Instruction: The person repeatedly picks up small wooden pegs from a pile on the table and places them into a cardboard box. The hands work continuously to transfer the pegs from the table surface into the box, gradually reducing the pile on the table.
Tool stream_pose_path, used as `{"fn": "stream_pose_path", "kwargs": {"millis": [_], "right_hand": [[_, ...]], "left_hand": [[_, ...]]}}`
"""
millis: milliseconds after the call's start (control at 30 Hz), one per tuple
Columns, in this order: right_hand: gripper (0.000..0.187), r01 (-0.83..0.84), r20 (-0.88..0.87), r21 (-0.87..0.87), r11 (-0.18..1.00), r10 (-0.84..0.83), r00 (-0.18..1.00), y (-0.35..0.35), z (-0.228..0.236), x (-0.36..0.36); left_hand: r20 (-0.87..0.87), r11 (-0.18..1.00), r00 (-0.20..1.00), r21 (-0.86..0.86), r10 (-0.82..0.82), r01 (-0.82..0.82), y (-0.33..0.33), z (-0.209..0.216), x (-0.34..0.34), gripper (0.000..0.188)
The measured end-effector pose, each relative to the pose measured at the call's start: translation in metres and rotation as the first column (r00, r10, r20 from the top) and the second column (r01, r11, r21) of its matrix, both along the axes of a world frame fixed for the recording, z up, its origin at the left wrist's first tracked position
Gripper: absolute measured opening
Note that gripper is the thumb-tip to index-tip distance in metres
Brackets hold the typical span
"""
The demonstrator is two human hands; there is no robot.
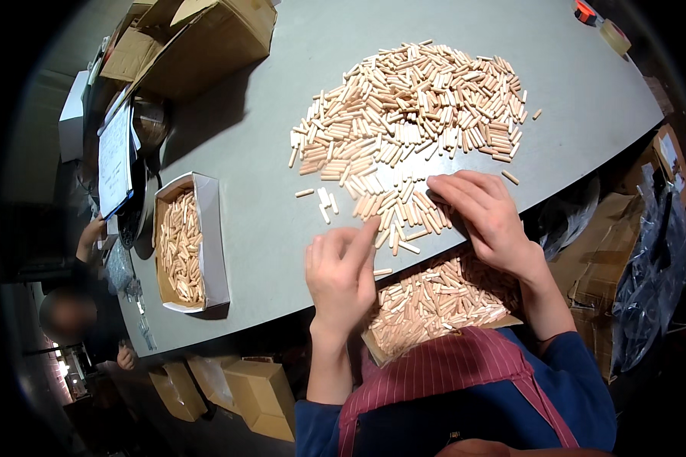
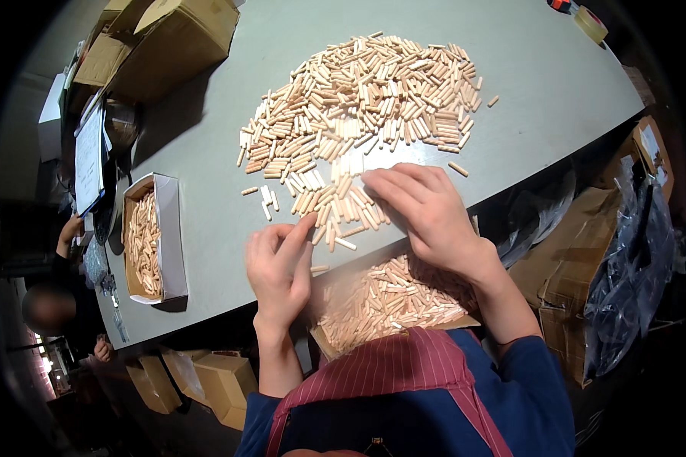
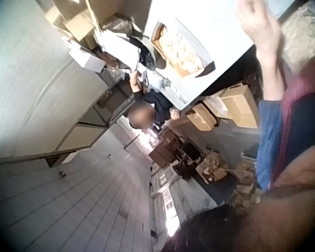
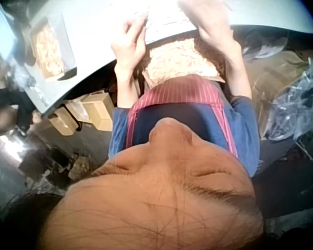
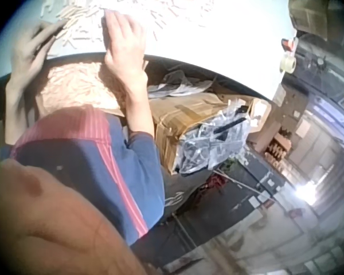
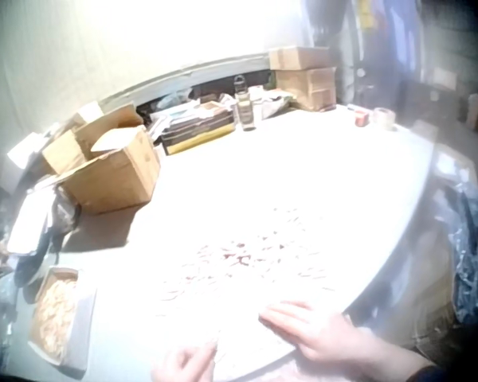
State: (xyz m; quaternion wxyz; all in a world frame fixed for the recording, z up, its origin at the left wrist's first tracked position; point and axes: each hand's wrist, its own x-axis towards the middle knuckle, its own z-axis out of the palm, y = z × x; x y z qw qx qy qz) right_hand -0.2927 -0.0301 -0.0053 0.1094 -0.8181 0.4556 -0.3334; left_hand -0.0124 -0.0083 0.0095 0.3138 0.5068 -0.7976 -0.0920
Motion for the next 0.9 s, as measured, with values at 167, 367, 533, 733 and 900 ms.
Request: {"fn": "stream_pose_path", "kwargs": {"millis": [167, 367, 533, 733, 900], "right_hand": [[0.063, -0.101, 0.019, 0.059, 0.993, 0.1, 0.995, -0.001, 0.003, -0.003], [0.058, -0.37, 0.216, 0.186, 0.91, 0.329, 0.919, -0.006, 0.006, -0.018], [0.049, -0.78, 0.604, 0.233, 0.581, 0.541, 0.585, -0.014, -0.003, -0.039], [0.044, -0.228, 0.495, 0.273, 0.935, 0.066, 0.866, -0.004, 0.005, -0.011], [0.054, -0.05, 0.186, 0.122, 0.991, 0.026, 0.982, -0.011, -0.004, 0.01]], "left_hand": [[-0.031, 0.993, 0.993, 0.01, -0.116, 0.117, 0.001, 0.001, -0.011, 0.049], [-0.131, 0.946, 0.944, 0.075, -0.303, 0.314, 0.001, 0.003, -0.008, 0.046], [-0.398, 0.85, 0.833, 0.199, -0.384, 0.487, 0.0, 0.011, 0.006, 0.033], [-0.133, 0.989, 0.987, 0.124, 0.092, -0.076, -0.01, -0.009, 0.004, 0.057], [0.21, 0.989, 0.973, 0.094, 0.092, -0.114, -0.029, -0.019, -0.02, 0.092]]}}
